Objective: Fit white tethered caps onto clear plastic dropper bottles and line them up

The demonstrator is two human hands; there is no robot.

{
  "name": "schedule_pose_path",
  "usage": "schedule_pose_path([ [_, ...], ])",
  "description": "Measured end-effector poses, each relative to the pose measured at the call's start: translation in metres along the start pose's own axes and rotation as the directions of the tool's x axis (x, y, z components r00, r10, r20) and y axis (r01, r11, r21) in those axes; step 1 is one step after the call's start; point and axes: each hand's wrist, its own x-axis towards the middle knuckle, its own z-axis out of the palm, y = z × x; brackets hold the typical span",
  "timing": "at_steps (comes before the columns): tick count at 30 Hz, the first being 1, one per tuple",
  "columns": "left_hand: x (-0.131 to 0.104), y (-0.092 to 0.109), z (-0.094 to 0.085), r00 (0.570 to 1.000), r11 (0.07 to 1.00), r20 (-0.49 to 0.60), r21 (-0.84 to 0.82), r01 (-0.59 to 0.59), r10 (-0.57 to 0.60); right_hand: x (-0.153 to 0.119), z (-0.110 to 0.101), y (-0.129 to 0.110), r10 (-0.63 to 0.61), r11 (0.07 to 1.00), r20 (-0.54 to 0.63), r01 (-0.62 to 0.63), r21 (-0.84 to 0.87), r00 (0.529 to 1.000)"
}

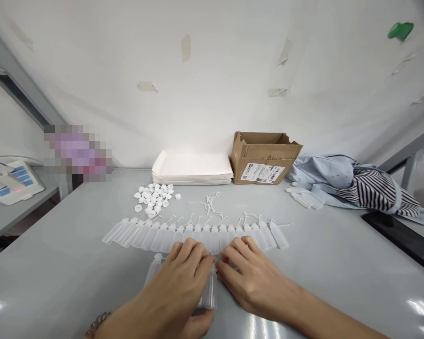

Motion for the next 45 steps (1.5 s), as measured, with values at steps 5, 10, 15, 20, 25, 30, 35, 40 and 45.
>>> schedule_pose_path([
  [5, -0.001, -0.005, -0.011, 0.996, 0.994, -0.057, -0.083, -0.075, 0.071, 0.003, -0.016, 0.008, 0.031, 0.997, -0.006, -0.03, 0.075, 1.0],
  [10, 0.037, -0.044, -0.032, 0.947, 0.995, -0.318, -0.073, -0.073, 0.046, -0.001, -0.038, 0.056, 0.231, 0.971, -0.213, -0.21, 0.116, 0.949],
  [15, 0.088, -0.08, -0.039, 0.949, 0.988, -0.278, 0.085, -0.13, 0.149, -0.02, -0.052, 0.115, 0.585, 0.805, -0.208, -0.593, 0.031, 0.784],
  [20, 0.104, -0.086, -0.032, 0.948, 0.982, -0.259, 0.083, -0.168, 0.184, -0.046, -0.061, 0.145, 0.775, 0.63, 0.119, -0.773, -0.074, 0.621],
  [25, 0.109, -0.087, -0.028, 0.941, 0.983, -0.286, 0.06, -0.173, 0.183, -0.064, -0.069, 0.152, 0.789, 0.588, 0.261, -0.807, -0.058, 0.557],
  [30, 0.103, -0.087, -0.035, 0.93, 0.991, -0.346, -0.001, -0.133, 0.124, -0.069, -0.075, 0.16, 0.813, 0.557, 0.253, -0.827, -0.078, 0.524],
  [35, 0.081, -0.08, -0.042, 0.789, 0.939, -0.563, -0.339, 0.052, -0.247, -0.074, -0.071, 0.178, 0.888, 0.459, 0.083, -0.864, -0.207, 0.452],
  [40, 0.064, -0.076, -0.044, 0.647, 0.887, -0.654, -0.455, 0.077, -0.392, -0.073, -0.06, 0.183, 0.903, 0.426, 0.045, -0.877, -0.223, 0.427],
  [45, 0.059, -0.073, -0.044, 0.63, 0.849, -0.627, -0.519, 0.1, -0.458, -0.069, -0.051, 0.179, 0.907, 0.419, 0.042, -0.887, -0.196, 0.419],
])
